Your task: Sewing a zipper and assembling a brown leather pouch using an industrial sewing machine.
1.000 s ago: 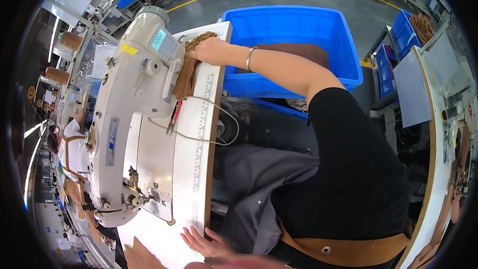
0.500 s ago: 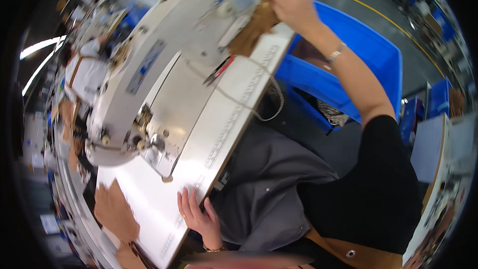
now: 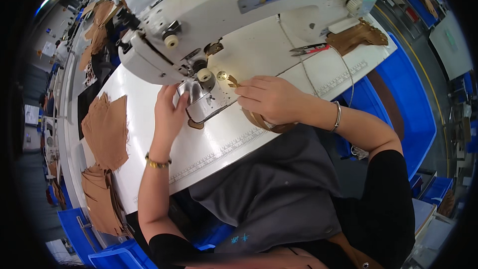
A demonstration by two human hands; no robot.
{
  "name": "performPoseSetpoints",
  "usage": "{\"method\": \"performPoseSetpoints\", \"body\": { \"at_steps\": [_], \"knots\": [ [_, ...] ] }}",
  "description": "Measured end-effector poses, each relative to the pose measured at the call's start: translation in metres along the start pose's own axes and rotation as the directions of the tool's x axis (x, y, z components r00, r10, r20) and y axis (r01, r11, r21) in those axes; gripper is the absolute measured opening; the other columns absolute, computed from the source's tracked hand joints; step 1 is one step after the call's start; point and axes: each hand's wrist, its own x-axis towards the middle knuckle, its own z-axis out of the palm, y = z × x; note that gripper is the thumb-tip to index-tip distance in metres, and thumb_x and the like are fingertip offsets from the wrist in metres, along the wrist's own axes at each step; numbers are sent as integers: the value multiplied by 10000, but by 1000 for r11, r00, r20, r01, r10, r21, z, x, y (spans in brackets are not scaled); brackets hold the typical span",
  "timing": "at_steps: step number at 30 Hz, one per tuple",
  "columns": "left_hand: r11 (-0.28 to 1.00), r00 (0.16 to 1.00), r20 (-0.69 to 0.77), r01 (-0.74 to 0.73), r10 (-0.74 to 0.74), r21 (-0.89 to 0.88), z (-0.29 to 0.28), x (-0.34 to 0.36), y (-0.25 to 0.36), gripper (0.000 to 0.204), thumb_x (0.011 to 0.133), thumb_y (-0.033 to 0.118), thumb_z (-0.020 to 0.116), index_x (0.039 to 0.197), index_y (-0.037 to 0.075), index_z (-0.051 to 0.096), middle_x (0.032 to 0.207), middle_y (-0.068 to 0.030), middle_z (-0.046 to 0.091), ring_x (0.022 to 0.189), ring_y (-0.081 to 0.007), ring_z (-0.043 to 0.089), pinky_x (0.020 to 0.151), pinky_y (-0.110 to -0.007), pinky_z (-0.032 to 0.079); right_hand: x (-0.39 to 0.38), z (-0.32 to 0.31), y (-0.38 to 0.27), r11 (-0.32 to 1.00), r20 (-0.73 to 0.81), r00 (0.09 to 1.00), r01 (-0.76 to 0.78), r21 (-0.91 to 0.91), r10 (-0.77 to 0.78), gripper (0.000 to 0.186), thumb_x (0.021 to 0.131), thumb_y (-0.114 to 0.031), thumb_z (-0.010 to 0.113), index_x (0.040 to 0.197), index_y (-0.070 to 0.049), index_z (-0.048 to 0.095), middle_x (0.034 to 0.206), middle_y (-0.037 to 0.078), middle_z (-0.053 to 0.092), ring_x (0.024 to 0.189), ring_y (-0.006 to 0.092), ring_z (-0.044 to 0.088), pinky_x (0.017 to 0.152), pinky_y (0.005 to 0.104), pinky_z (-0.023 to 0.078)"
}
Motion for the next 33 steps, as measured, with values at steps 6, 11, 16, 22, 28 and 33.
{"method": "performPoseSetpoints", "body": {
  "at_steps": [6, 11, 16, 22, 28, 33],
  "knots": [
    [985, 958, 234, 159, -169, 59, 15, 29, -28, 266, 942, 137, 668, 1195, 66, 707, 1214, -146, 656, 1204, -391, 588, 1068, -525, 436, 32, 16, -7, 998, 17, 998, -54, 18, 53, 326, 820, -54, 643, 1143, -25, 672, 1036, 74, 670, 1019, 295, 648, 914, 421, 536],
    [928, 972, 58, -234, 227, 291, 8, -9, -27, 292, 945, 172, 668, 1226, 126, 731, 1336, -68, 655, 1349, -369, 545, 1115, -571, 407, 47, 18, -11, 510, 282, 752, -626, 590, 596, 170, 911, -24, 597, 1075, -34, 641, 842, 16, 590, 771, 187, 610, 688, 337, 501],
    [825, 963, 7, -236, 271, 514, 2, -30, -16, 316, 940, 149, 680, 1253, 117, 714, 1396, -73, 638, 1388, -326, 526, 1136, -508, 421, 72, 37, 2, -648, 772, 410, -425, 632, 485, 102, 949, -60, 607, 936, -99, 514, 655, -74, 366, 569, 52, 364, 508, 235, 307],
    [964, 987, -50, -136, 151, 229, 16, -9, -28, 397, 947, 102, 641, 1343, 103, 636, 1419, -88, 609, 1375, -343, 523, 1139, -578, 387, 85, 36, 6, -474, 766, 283, -648, 596, 577, 174, 929, -64, 638, 1064, -105, 536, 647, -90, 339, 534, 20, 308, 484, 210, 246],
    [965, 981, -64, -165, 182, 205, 22, -6, -31, 436, 905, -4, 601, 1321, 112, 663, 1470, -98, 566, 1417, -368, 468, 1169, -591, 334, 87, 35, 23, 29, 684, 383, -883, 468, 621, 397, 916, -103, 683, 1304, -80, 596, 704, -75, 485, 552, 13, 364, 484, 218, 296],
    [949, 962, -57, -250, 265, 193, 9, -11, -34, 455, 818, -101, 568, 1185, 110, 734, 1406, -95, 607, 1376, -365, 505, 1123, -500, 406, 70, 45, 12, 712, 349, 785, -615, 340, 512, 492, 797, 1, 643, 1278, -96, 681, 759, 4, 654, 622, 134, 595, 556, 293, 451]
  ]
}}
